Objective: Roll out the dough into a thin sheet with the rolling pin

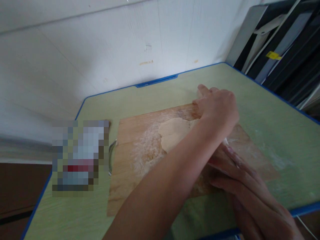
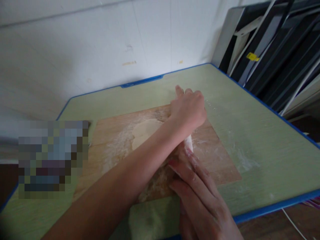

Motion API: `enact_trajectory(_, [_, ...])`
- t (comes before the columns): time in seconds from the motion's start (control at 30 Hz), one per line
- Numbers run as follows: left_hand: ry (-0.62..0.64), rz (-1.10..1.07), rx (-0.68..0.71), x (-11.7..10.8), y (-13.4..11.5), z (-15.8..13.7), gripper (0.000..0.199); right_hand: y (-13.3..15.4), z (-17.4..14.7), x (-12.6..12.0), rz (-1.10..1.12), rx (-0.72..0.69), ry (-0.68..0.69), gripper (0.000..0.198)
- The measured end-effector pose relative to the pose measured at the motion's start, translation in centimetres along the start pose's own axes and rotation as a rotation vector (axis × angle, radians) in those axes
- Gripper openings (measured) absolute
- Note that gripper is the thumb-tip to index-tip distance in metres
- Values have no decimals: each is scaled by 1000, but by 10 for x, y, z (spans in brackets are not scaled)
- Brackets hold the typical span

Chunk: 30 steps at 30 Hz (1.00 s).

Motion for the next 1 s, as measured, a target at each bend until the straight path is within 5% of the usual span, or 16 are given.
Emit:
enact_trajectory(0.47, [-56,-8,66,8,-26,2,33,-5,-4,-12,-90,23,5,29])
enact_trajectory(0.63, [32,56,106,27,-46,5,33,-12,-17,-12,-132,84,-18,35])
enact_trajectory(1.0, [33,90,157,16,-36,2,27,-2,-10,-7,-132,35,-68,26])
Point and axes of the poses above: each hand's wrist, its own z-axis towards the middle knuckle, its own x-axis out of the palm, y = z × x, the point moved 5 cm from there along z, towards the middle knuckle, and after that the axes turned 10 degrees about -z, right-handed, at the moved point
